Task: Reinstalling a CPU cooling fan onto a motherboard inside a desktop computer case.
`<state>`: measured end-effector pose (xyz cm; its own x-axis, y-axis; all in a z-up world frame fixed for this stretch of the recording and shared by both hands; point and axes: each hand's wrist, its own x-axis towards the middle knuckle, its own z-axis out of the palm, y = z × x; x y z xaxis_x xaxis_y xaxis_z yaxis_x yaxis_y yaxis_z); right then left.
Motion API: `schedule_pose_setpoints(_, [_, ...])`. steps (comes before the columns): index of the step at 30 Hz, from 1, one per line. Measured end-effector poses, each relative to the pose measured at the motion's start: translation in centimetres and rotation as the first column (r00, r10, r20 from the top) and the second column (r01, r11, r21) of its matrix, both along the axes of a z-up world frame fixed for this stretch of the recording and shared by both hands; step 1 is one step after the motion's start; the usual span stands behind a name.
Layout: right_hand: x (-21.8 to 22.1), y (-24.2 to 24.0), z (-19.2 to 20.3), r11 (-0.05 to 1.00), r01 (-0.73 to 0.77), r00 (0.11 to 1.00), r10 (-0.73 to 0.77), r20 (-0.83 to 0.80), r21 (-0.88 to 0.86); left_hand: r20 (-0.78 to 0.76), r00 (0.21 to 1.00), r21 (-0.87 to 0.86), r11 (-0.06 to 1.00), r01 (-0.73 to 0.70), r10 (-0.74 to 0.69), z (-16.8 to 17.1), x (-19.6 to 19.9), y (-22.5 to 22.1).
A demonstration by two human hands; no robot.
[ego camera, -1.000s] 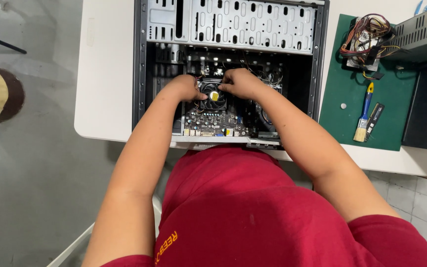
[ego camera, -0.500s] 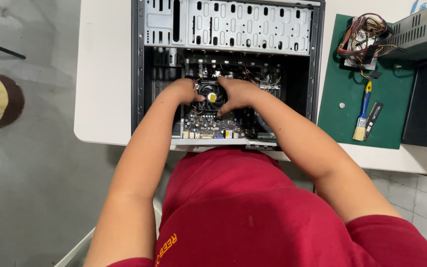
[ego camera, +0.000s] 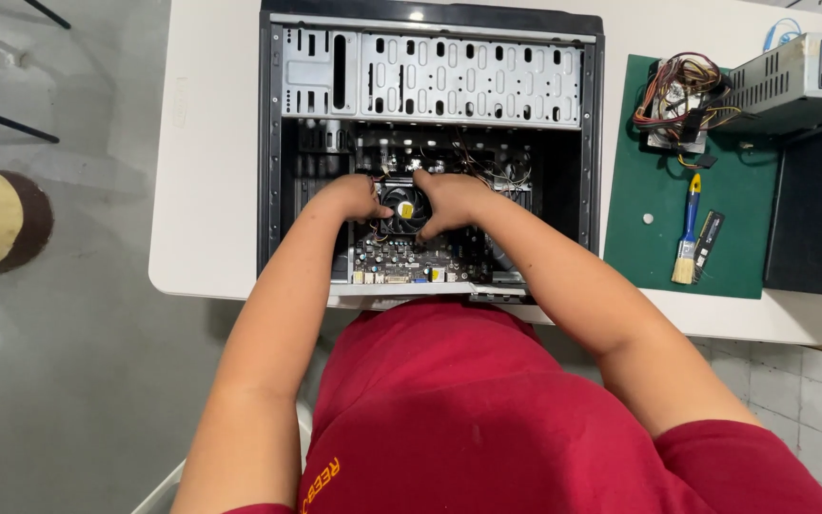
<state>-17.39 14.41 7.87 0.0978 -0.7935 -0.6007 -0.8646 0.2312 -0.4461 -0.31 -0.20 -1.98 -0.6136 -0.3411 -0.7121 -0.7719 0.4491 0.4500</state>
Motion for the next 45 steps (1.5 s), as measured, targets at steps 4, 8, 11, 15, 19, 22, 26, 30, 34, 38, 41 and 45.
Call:
schedule_pose_setpoints(4, [0.0,0.1,-0.3,1.000,-0.002,1.000,0.002,-0.023,0.004,0.057,0.998,-0.008,1.000,0.024,-0.023,0.9,-0.2,0.1])
schedule_pose_setpoints(8, [-0.3,-0.1,-0.9,1.000,0.003,0.999,-0.002,-0.037,0.018,0.082,0.996,-0.023,0.999,0.026,-0.024,0.7,-0.4,0.3])
schedule_pose_setpoints(11, [-0.1,0.1,-0.6,1.000,-0.005,0.999,0.006,-0.032,0.010,0.076,0.997,-0.017,1.000,0.011,-0.010,1.0,-0.3,0.4])
schedule_pose_setpoints(15, [0.3,0.1,0.4,1.000,-0.022,0.999,0.022,-0.032,0.002,0.070,0.998,-0.016,1.000,0.013,-0.012,2.5,0.0,0.3])
schedule_pose_setpoints(19, [0.2,-0.1,0.3,1.000,-0.008,0.999,0.008,-0.050,0.001,0.024,1.000,-0.034,0.999,0.001,0.000,2.0,0.0,0.0])
schedule_pose_setpoints(22, [0.3,-0.1,0.4,1.000,0.002,0.998,-0.002,-0.063,-0.004,0.005,1.000,-0.053,0.998,0.024,-0.024,1.3,-0.1,-0.2])
schedule_pose_setpoints(26, [0.4,0.2,0.3,1.000,0.008,0.999,-0.009,-0.051,-0.019,-0.001,1.000,-0.057,0.998,0.006,-0.006,-0.7,-0.1,-0.5])
schedule_pose_setpoints(30, [0.6,0.2,0.3,0.999,-0.014,0.997,0.011,-0.071,-0.043,0.022,1.000,-0.052,0.999,-0.005,0.006,-1.8,-0.3,-0.7])
schedule_pose_setpoints(34, [0.8,0.1,1.3,0.999,-0.019,0.997,0.016,-0.073,-0.034,0.040,0.999,-0.029,0.999,-0.017,0.018,-0.3,-0.4,-0.2])
schedule_pose_setpoints(38, [0.8,0.2,1.4,1.000,0.009,0.998,-0.010,-0.066,-0.018,0.065,0.996,0.078,0.995,-0.069,0.064,2.2,-0.3,0.8])
schedule_pose_setpoints(41, [0.7,0.3,1.1,1.000,0.024,0.998,-0.025,-0.062,-0.011,0.082,0.995,0.100,0.993,-0.069,0.061,2.6,-0.3,1.1])
schedule_pose_setpoints(45, [0.3,0.4,0.1,1.000,0.017,0.997,-0.015,-0.070,0.020,0.061,0.995,0.114,0.990,-0.088,0.081,3.1,-0.4,1.3])
